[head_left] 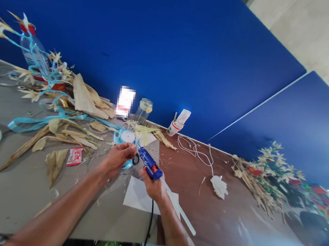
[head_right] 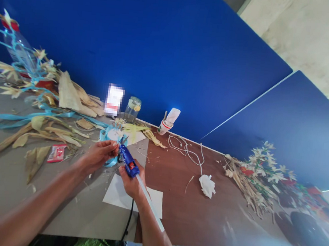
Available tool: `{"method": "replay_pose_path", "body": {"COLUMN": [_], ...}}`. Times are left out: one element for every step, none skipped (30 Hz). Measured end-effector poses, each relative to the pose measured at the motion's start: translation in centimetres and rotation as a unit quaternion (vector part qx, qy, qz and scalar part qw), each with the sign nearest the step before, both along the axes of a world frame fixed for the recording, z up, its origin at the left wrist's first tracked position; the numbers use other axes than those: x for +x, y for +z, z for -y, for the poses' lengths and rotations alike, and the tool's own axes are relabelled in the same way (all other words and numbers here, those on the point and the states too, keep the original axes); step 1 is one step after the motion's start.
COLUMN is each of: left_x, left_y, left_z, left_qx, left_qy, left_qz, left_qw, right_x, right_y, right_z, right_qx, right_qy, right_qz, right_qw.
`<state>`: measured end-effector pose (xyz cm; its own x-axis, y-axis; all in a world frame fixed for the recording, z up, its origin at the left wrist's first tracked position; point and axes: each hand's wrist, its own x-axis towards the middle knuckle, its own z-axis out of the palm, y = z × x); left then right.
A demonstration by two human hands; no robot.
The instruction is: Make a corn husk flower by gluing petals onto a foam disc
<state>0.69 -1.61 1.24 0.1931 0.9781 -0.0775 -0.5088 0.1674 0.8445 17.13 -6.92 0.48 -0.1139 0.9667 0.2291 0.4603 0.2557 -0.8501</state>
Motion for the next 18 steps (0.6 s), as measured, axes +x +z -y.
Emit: {"method": "replay_pose_path", "body": {"left_x": [0.02,0.03,0.05,0.06,0.06,0.05,0.03,0.01,-0.02,-0.04,-0.06,-0.07,-0.06,-0.05,-0.03,-0.01,0.01,0.02], "left_y": [-0.03,-0.06,-0.09,-0.10,-0.11,-0.09,-0.06,-0.01,0.06,0.14,0.22,0.30,0.36,0.41,0.43,0.43,0.40,0.36], "left_z": [-0.01,-0.01,-0.02,-0.02,-0.02,-0.02,-0.01,0.00,0.01,0.03,0.05,0.07,0.10,0.12,0.13,0.14,0.14,0.13], "left_qx": [0.001,0.002,0.003,0.003,0.003,0.002,0.003,0.004,0.005,0.007,0.008,0.009,0.008,0.008,0.008,0.009,0.009,0.008], "left_qy": [0.000,-0.001,-0.001,-0.002,-0.002,-0.002,0.000,0.000,0.000,0.000,-0.002,-0.002,-0.002,-0.002,0.000,-0.001,-0.001,-0.001], "left_qz": [-0.003,-0.005,-0.005,-0.005,-0.004,-0.003,-0.003,-0.003,-0.005,-0.007,-0.009,-0.011,-0.012,-0.012,-0.011,-0.010,-0.009,-0.008], "left_qw": [1.000,1.000,1.000,1.000,1.000,1.000,1.000,1.000,1.000,1.000,1.000,1.000,1.000,1.000,1.000,1.000,1.000,1.000], "right_x": [-0.01,-0.02,-0.04,-0.04,-0.05,-0.04,-0.04,-0.02,-0.01,0.02,0.04,0.07,0.09,0.11,0.12,0.13,0.13,0.12], "right_y": [0.06,0.11,0.15,0.18,0.19,0.17,0.14,0.09,0.04,-0.02,-0.08,-0.14,-0.19,-0.24,-0.27,-0.29,-0.29,-0.28], "right_z": [0.00,-0.01,-0.01,-0.01,0.00,0.01,0.03,0.05,0.07,0.08,0.08,0.07,0.05,0.03,0.00,-0.02,-0.03,-0.03], "right_qx": [0.000,0.001,0.001,0.000,0.000,-0.001,-0.002,-0.002,-0.002,-0.001,-0.002,-0.002,-0.002,-0.002,-0.001,0.002,0.004,0.006], "right_qy": [-0.002,-0.003,-0.003,-0.003,-0.002,0.000,0.001,0.001,0.000,-0.002,-0.004,-0.007,-0.010,-0.012,-0.014,-0.017,-0.020,-0.021], "right_qz": [0.001,0.004,0.005,0.005,0.005,0.004,0.004,0.004,0.004,0.004,0.004,0.003,0.002,0.001,0.001,0.001,0.003,0.005], "right_qw": [1.000,1.000,1.000,1.000,1.000,1.000,1.000,1.000,1.000,1.000,1.000,1.000,1.000,1.000,1.000,1.000,1.000,1.000]}}
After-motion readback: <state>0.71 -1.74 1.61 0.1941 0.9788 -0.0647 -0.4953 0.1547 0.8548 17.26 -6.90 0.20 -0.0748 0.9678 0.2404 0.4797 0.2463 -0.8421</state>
